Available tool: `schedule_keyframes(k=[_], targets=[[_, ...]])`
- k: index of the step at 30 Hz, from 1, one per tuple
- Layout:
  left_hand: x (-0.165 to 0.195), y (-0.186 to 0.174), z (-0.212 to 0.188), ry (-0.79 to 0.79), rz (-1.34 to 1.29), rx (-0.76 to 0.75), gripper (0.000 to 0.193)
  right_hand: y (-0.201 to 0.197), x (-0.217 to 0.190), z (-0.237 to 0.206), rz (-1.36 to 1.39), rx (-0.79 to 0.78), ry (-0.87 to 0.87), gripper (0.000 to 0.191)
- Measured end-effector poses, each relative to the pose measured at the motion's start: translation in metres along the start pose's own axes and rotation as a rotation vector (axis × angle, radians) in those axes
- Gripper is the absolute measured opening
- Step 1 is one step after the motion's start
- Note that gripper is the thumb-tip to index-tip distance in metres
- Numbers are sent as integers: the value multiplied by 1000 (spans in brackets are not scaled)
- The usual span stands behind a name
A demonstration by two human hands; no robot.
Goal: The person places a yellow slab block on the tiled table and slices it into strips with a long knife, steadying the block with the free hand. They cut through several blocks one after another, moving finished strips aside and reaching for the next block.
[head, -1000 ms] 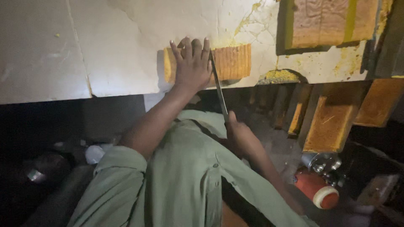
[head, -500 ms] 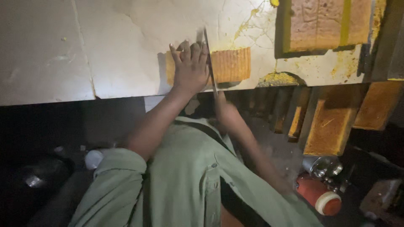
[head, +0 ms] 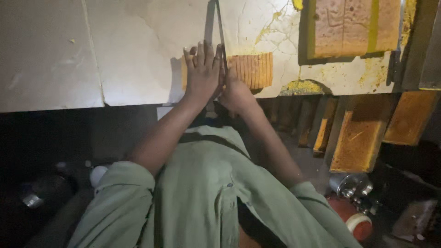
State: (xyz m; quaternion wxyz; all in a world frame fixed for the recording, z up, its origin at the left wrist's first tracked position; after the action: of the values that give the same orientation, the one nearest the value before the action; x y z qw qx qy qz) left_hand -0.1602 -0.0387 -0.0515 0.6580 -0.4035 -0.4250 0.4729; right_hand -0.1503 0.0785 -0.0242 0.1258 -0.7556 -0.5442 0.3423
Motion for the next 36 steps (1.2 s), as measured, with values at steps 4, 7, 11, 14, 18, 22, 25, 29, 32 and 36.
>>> schedule_keyframes(k=[4,7,11,14,18,22,25,29,32,36], targets=[[-3,3,0,-48,-79,-153,68,4,-1,-86,-58,124,-380,97],[-3,6,1,-58,-97,-186,70,46,72,-97,-110,-32,-202,83],[-3,14,-3,-48,-89,-213,70,71,75,-25,-226,239,-363,66],[-6,12,-4,-31,-118,-126,69,51,46,18,-244,161,-212,78],[-8,10,-4,-19,32,-123,66,12,-4,11,-124,128,-224,80],[-9,12,-6,-69,-126,-240,71,19,11,-64,-54,57,-176,79],[-9,8,-7,-64,-122,-225,68,53,61,-96,-106,-44,-157,72],[-10,8,-7,-55,-103,-155,69,77,68,-39,-176,133,-235,63],[-13,8,-6,-49,-134,-92,69,63,57,9,-23,33,-74,81],[-15,1,-8,-27,81,-51,63,20,-4,11,-60,218,-337,66]])
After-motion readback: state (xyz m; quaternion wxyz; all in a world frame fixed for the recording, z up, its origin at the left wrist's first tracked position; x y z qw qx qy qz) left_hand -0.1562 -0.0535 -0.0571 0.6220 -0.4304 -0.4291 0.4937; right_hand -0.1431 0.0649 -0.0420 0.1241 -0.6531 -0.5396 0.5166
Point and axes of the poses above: each hand's wrist, its own z-axis towards the middle knuckle, its own y-axis out of the palm, x = y × z, the point moved 7 cm from there along z, towards the middle knuckle, and after that the axes turned 4 degrees about y, right-handed, at the moved point
